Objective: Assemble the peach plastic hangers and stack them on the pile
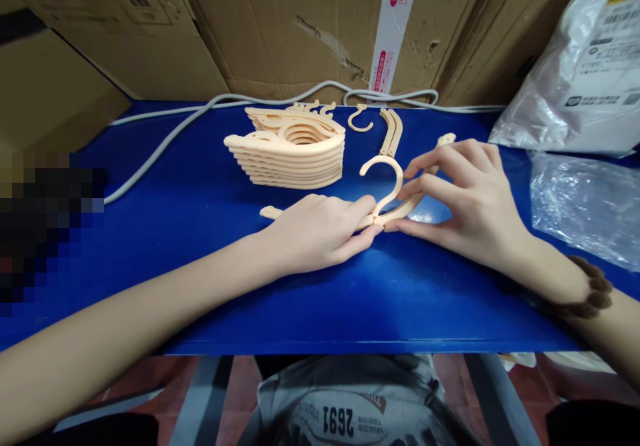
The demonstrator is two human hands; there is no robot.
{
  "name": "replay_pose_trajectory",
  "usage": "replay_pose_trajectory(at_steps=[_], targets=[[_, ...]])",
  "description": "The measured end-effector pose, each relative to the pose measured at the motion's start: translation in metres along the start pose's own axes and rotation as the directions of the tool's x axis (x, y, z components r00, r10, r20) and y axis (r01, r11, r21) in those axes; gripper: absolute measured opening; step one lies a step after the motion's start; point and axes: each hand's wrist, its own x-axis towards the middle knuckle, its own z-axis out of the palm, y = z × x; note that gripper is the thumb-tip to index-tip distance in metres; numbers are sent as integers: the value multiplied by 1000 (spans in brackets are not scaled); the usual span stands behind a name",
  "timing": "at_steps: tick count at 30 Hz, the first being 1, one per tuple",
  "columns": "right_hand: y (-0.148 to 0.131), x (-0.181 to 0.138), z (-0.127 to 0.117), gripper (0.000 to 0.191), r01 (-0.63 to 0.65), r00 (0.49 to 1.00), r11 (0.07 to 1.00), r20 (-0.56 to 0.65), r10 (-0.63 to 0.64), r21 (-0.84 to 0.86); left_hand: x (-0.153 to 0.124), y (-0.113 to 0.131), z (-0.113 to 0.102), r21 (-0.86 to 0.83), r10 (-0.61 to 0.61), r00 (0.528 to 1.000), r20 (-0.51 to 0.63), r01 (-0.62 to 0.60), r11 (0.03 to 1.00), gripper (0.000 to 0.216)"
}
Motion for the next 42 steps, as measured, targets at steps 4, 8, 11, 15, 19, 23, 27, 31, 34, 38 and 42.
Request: replay_pose_trajectory(at_steps=[4, 8, 11, 15, 19, 23, 27, 31, 34, 38, 42], targets=[[-3, 0, -4, 40, -52, 998, 998, -23, 52, -26, 1, 1, 1, 31, 41, 999, 27, -41, 999, 27], [-3, 1, -6, 37, -89, 996, 996, -15, 89, -18, 0, 7, 3, 95, 104, 993, 54, -109, 990, 34], [-3, -1, -5, 29, -123, 991, 989, 68, 118, 77, -2, 10, 4, 107, 119, 992, 39, -123, 987, 36], [-5, -3, -3, 30, -186, 968, 968, 199, 152, 168, -3, 9, 5, 103, 105, 994, -26, -102, 989, 35], [-5, 0, 1, 31, -206, 954, 952, 261, 145, 225, -3, 4, 9, 109, 145, 981, -131, -131, 985, 36], [-1, 0, 3, 26, -200, 952, 959, 270, 143, 200, -5, 2, 13, 156, 224, 944, -243, -190, 969, 33], [3, -2, 3, 20, -196, 957, 964, 249, 148, 178, -5, 4, 13, 228, 289, 896, -336, -221, 948, 25], [4, -1, 2, 24, -208, 952, 967, 256, 167, 144, -3, 5, 13, 262, 338, 870, -359, -253, 931, 25], [5, 0, 3, 24, -198, 948, 971, 276, 156, 131, -2, 4, 13, 261, 354, 871, -340, -274, 926, 27], [7, 1, 4, 25, -156, 948, 983, 294, 121, 99, -1, 3, 13, 259, 368, 870, -327, -292, 921, 28], [12, 0, 6, 25, -123, 943, 992, 315, 103, 43, 0, 2, 13, 269, 355, 880, -315, -276, 923, 27]])
